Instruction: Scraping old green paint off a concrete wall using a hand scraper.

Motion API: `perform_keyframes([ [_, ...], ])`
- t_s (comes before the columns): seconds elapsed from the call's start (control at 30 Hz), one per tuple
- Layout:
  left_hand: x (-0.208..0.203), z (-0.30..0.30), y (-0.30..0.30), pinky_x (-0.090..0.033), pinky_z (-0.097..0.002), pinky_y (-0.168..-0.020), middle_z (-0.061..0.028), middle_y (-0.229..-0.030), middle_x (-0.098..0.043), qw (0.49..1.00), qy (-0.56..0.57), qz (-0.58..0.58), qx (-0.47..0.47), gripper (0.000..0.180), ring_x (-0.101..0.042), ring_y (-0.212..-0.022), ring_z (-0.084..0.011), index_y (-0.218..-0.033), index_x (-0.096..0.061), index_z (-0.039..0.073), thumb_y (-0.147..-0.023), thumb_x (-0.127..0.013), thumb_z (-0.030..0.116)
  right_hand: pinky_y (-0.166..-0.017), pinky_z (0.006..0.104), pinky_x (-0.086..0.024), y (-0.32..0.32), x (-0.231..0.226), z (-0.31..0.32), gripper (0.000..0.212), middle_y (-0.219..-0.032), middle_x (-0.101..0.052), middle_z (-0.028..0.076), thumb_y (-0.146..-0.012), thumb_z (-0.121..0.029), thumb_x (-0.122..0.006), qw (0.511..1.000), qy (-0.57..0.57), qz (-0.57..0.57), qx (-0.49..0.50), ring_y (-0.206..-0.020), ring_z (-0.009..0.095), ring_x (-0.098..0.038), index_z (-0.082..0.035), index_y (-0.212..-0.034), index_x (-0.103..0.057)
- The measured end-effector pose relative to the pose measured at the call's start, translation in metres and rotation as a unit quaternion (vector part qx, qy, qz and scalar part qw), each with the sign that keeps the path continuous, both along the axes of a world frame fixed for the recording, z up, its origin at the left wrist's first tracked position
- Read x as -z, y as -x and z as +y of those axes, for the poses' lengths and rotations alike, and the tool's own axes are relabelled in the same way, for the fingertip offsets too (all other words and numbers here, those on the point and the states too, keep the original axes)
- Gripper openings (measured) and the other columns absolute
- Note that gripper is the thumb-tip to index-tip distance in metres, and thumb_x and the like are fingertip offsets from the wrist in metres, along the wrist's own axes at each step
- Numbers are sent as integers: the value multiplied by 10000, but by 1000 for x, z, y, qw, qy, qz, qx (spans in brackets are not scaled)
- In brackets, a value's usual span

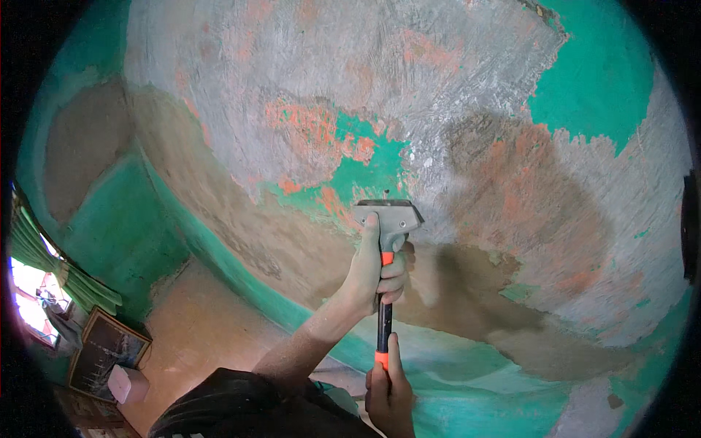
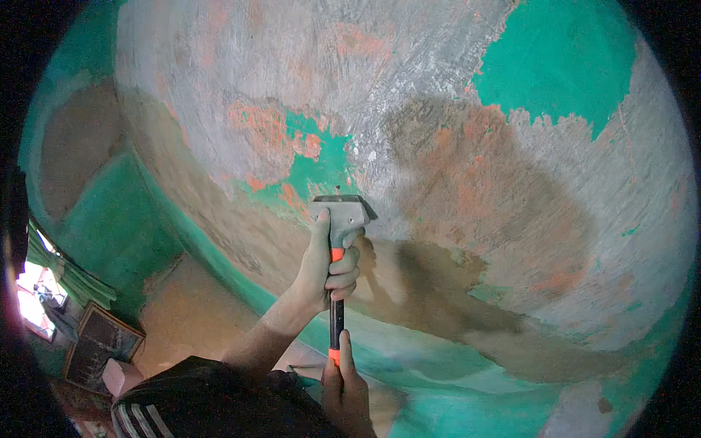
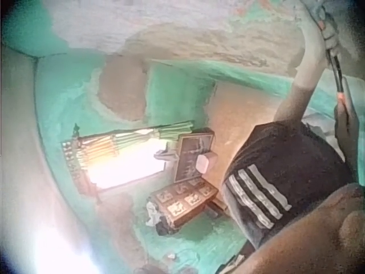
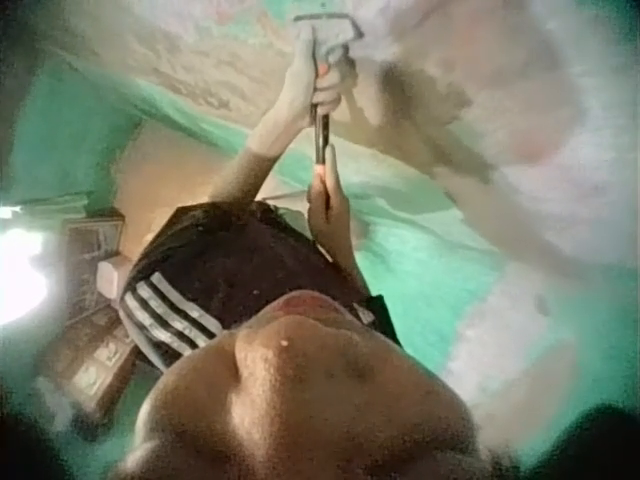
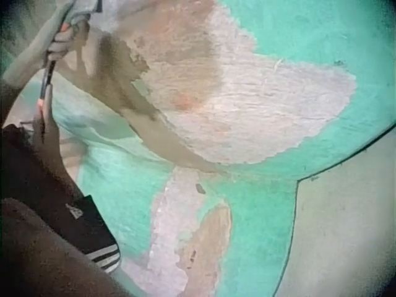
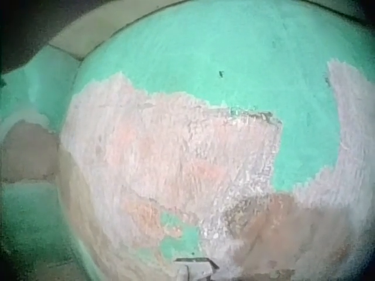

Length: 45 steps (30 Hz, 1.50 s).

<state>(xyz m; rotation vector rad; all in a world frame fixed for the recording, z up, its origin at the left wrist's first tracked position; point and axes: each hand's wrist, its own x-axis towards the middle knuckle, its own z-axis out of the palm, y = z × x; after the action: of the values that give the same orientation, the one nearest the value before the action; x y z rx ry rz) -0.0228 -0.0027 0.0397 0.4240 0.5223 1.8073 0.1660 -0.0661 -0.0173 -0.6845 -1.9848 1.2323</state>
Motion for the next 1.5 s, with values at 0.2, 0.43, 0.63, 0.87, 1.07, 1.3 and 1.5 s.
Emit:
perform_keyframes([
  [0.2,-6,1,-1,-209,-248,-315,73,-492,-227,999,37,1,-5,606,-206,-340,-65,-844,-424,164,-890,-271,749,-535,251,-332,0,-2,7,462,-675,-360,-4,-1028,-241,-394,1000,2,-16,-8,-585,94,-344,-8,-1426,-356],
  [0.43,-1,3,-4,-205,-241,-318,78,-494,-225,998,65,4,13,608,-203,-344,-61,-834,-420,164,-893,-261,748,-516,254,-325,-6,2,6,508,-665,-360,-33,-1029,-244,-394,997,71,-2,-37,-573,92,-349,-24,-1476,-291],
  [0.63,-11,0,-11,-213,-240,-320,78,-495,-228,996,84,-15,25,614,-200,-346,-62,-803,-427,157,-905,-246,734,-493,236,-308,-10,14,6,497,-639,-349,-42,-1029,-216,-400,999,-21,-36,7,-542,65,-327,-37,-1480,-289],
  [0.87,-10,-2,-9,-216,-237,-311,77,-494,-239,998,65,3,10,604,-203,-343,-61,-803,-430,163,-907,-250,730,-474,220,-288,-9,-11,-1,464,-622,-339,-44,-1029,-183,-391,999,38,-4,-26,-514,54,-303,-38,-1465,-319],
  [1.07,-8,2,3,-212,-235,-306,80,-496,-235,1000,22,-9,8,593,-208,-343,-58,-817,-429,174,-893,-280,743,-494,231,-295,-3,-11,11,458,-652,-335,-27,-1027,-181,-390,997,8,-45,-55,-544,68,-308,-26,-1455,-332],
  [1.3,-5,-4,0,-216,-238,-327,81,-505,-237,1000,17,-1,-6,583,-210,-353,-60,-835,-430,177,-901,-273,735,-506,245,-308,-8,-13,10,479,-656,-343,-9,-1025,-181,-388,992,74,-40,-91,-561,85,-321,-3,-1463,-307],
  [1.5,18,4,-9,-209,-235,-317,82,-495,-229,998,41,-36,23,576,-211,-346,-57,-841,-431,178,-909,-262,725,-516,249,-325,-13,1,3,504,-663,-360,-9,-1029,-188,-386,998,53,1,-30,-567,88,-342,-9,-1484,-265],
])
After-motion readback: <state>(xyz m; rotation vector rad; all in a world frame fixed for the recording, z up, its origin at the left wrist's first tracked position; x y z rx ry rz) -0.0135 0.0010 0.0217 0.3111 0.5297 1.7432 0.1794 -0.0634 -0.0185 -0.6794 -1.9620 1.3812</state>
